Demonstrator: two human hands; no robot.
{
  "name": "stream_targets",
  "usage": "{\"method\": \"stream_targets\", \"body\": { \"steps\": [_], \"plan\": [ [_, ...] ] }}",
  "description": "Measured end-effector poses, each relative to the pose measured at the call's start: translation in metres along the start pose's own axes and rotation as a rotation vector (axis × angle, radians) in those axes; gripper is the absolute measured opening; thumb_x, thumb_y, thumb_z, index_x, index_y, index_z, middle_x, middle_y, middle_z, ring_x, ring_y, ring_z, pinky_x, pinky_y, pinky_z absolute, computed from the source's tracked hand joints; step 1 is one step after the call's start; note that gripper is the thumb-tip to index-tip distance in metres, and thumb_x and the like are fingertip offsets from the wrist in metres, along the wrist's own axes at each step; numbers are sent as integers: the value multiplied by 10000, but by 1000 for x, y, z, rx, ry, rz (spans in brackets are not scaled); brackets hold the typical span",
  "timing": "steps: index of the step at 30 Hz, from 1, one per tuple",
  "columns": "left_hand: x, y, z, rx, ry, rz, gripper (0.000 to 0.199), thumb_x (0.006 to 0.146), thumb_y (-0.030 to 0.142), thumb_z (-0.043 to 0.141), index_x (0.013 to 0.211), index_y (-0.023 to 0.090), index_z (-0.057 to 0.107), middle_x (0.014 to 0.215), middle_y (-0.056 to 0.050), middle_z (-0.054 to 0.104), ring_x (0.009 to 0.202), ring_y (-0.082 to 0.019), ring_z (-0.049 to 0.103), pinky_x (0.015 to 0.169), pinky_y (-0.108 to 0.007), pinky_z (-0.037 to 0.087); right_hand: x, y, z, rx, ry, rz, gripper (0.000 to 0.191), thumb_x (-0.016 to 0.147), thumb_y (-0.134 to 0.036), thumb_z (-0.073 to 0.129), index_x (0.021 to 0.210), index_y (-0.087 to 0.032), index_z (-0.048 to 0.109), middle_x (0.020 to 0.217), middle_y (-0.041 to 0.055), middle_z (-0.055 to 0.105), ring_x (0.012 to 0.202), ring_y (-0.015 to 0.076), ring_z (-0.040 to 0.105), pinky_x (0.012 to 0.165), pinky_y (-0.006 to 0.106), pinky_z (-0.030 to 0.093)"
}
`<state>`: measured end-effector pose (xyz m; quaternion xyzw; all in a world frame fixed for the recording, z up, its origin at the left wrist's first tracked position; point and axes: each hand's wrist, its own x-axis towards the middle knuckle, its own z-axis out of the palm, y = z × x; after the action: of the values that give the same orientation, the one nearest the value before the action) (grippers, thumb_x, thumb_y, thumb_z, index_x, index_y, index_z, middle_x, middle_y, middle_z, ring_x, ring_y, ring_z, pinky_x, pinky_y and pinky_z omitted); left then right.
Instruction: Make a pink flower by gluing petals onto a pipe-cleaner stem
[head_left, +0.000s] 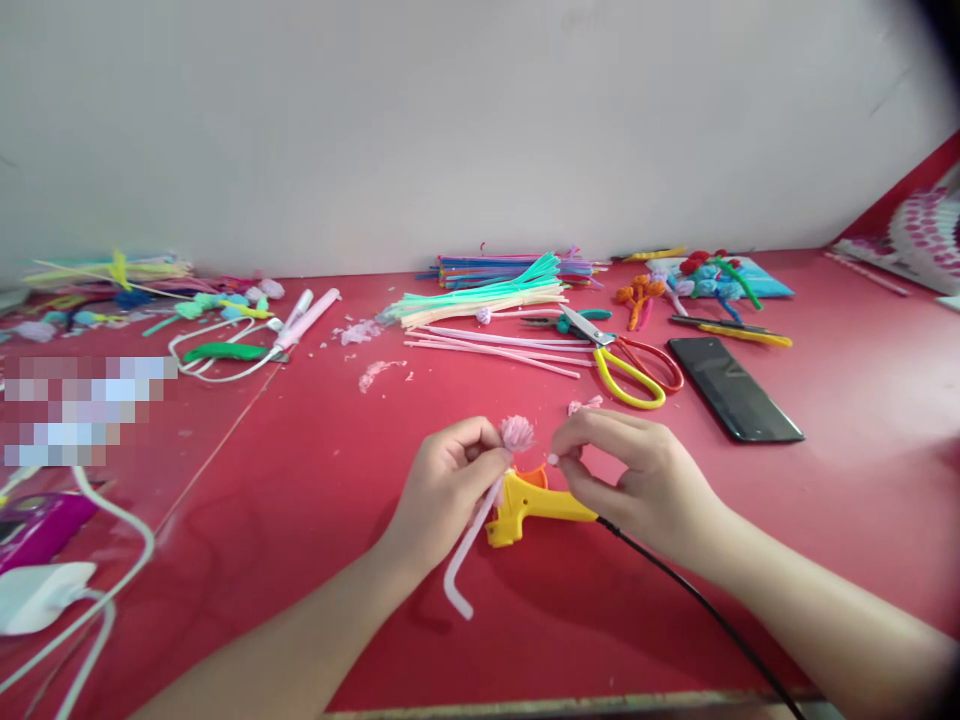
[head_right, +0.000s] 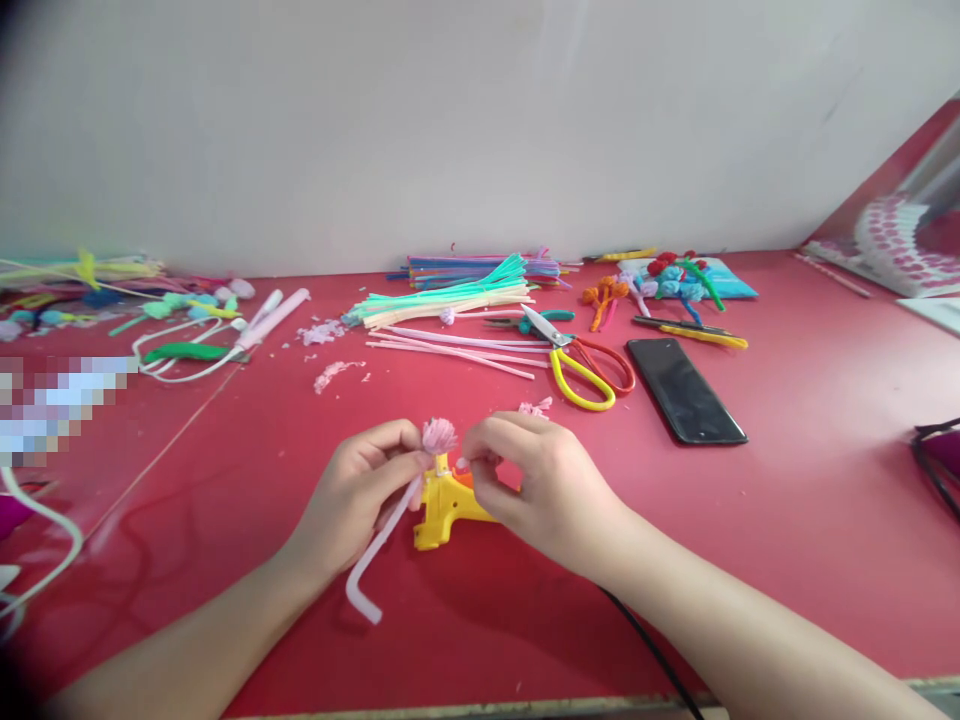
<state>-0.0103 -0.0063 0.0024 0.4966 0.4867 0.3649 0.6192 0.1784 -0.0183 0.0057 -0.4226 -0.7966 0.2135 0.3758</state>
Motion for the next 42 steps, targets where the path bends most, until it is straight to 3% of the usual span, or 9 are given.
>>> {"method": "stream_targets", "body": {
  "steps": [5, 11, 18, 24, 27, 31, 36, 42],
  "plan": [
    [1, -7, 0, -193, -67, 33, 67, 782, 246, 635, 778, 181, 653, 542, 23, 580, 453, -89, 522, 455, -186, 424, 1, 3, 5, -16, -39, 118, 164, 732, -37, 498, 753, -192, 547, 694, -29, 582, 622, 97, 518, 609, 215, 418],
    [1, -7, 0, -270, -81, 83, 68, 795, 202, 633, 765, 185, 692, 781, -21, 687, 625, -98, 597, 614, -198, 481, 3, 2, 9, 295, -80, 368, 73, 752, -139, 542, 726, -187, 590, 674, -26, 613, 632, 109, 563, 609, 223, 447],
    [-1, -5, 3, -382, -166, 60, 80, 798, 156, 622, 761, 189, 684, 753, -14, 689, 714, -132, 643, 757, -255, 507, 6, 4, 10, 487, -95, 519, 83, 739, -252, 585, 726, -170, 595, 699, 10, 639, 653, 144, 598, 608, 265, 471],
    [0, -4, 3, -382, -168, 104, 125, 826, 147, 581, 768, 165, 690, 777, -26, 684, 735, -121, 619, 758, -234, 486, 10, 2, 9, 663, -163, 585, 135, 763, -291, 594, 737, -159, 600, 683, -2, 625, 624, 113, 576, 624, 249, 458],
    [1, -5, 1, -348, -129, 73, 83, 807, 164, 603, 761, 170, 671, 775, -18, 682, 703, -119, 622, 670, -215, 486, 8, 2, 6, 594, -76, 547, 134, 777, -274, 594, 699, -166, 572, 643, -27, 566, 597, 95, 521, 591, 234, 419],
    [2, -8, -2, -209, -73, 45, 84, 803, 195, 593, 722, 173, 603, 668, 10, 645, 504, -78, 535, 478, -184, 395, 4, 0, -1, 418, 92, 360, 89, 793, -188, 586, 709, -182, 557, 683, -34, 541, 651, 94, 495, 631, 230, 403],
    [0, -4, -1, 28, -46, 10, 123, 786, 219, 563, 676, 165, 560, 492, 50, 498, 411, -67, 422, 427, -192, 323, 3, -5, -6, 258, 2, 193, 104, 805, -136, 579, 713, -182, 568, 680, -34, 561, 644, 92, 505, 624, 225, 397],
    [-1, 1, 3, 125, -36, -1, 121, 762, 222, 551, 658, 160, 546, 455, 72, 398, 411, -54, 338, 413, -180, 258, 4, -2, -7, 132, -47, 157, 113, 816, -117, 568, 726, -183, 585, 684, -29, 570, 636, 91, 505, 597, 215, 392]
  ]
}}
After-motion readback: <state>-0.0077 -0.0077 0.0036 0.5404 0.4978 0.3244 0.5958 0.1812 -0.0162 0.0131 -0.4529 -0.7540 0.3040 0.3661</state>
